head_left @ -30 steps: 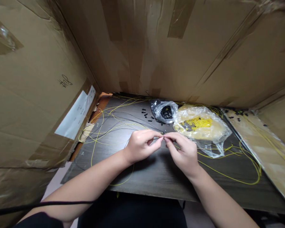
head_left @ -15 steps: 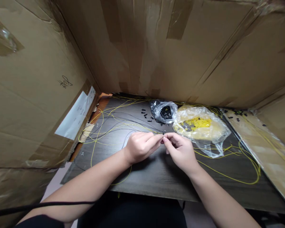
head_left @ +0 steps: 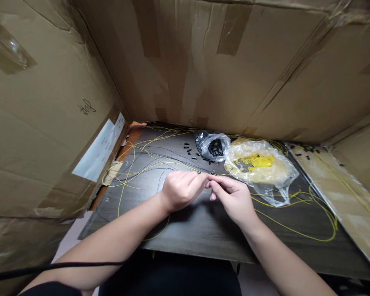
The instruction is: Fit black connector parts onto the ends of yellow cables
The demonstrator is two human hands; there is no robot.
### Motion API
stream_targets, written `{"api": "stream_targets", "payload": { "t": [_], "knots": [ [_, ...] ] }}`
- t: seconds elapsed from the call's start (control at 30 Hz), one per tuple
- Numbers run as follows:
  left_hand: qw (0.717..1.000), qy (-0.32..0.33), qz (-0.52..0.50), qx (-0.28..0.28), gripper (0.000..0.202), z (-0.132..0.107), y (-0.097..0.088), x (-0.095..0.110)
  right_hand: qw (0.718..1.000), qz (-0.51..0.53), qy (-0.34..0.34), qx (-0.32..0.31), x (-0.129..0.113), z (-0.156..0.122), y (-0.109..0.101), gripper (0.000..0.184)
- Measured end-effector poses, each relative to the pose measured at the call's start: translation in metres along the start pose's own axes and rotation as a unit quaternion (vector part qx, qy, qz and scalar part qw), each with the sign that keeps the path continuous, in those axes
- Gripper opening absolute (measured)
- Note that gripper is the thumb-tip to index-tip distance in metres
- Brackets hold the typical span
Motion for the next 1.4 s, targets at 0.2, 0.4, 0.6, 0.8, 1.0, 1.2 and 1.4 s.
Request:
{"api": "stream_targets", "payload": {
  "t": [0.2, 0.4, 0.6, 0.8, 1.0, 1.2, 1.4],
  "knots": [
    [0.995, -0.054, -0.078, 0.011, 0.01, 0.0011, -0.0014, 0.0011, 0.993, 0.114, 0.029, -0.026, 0.0007, 0.0027, -0.0001, 0.018],
    [0.967, -0.117, -0.226, 0.018, 0.01, 0.0061, -0.0025, 0.0015, 0.988, 0.151, 0.021, 0.006, 0.0044, 0.0075, -0.0018, 0.018],
    [0.946, -0.172, -0.276, 0.021, 0.011, 0.0049, 0.0011, -0.0008, 0.987, 0.161, 0.021, -0.002, 0.0033, 0.0077, -0.0035, 0.022],
    [0.938, -0.179, -0.297, 0.017, 0.011, 0.0044, 0.0022, -0.0007, 0.986, 0.164, 0.04, 0.018, 0.0003, 0.0049, -0.0037, 0.026],
    [0.93, -0.197, -0.31, 0.014, 0.008, 0.005, 0.002, -0.0002, 0.988, 0.148, 0.039, 0.007, 0.0028, 0.0039, -0.0045, 0.02],
    [0.929, -0.194, -0.313, 0.018, 0.009, 0.0053, 0.0019, 0.0011, 0.989, 0.149, 0.007, -0.016, 0.003, 0.0035, -0.0026, 0.019],
    [0.933, -0.206, -0.293, 0.029, 0.008, 0.0039, 0.0028, 0.0001, 0.991, 0.13, 0.001, 0.012, 0.0067, 0.0032, -0.0068, 0.016]
  ]
}}
Point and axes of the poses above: each hand's wrist, its own z-axis towards the middle knuckle, its own y-axis out of the palm, x = y × z, the point moved 3 cm from there along z, towards the middle knuckle, and after that the axes turned 3 degrees about -x, right-handed, at the moved point
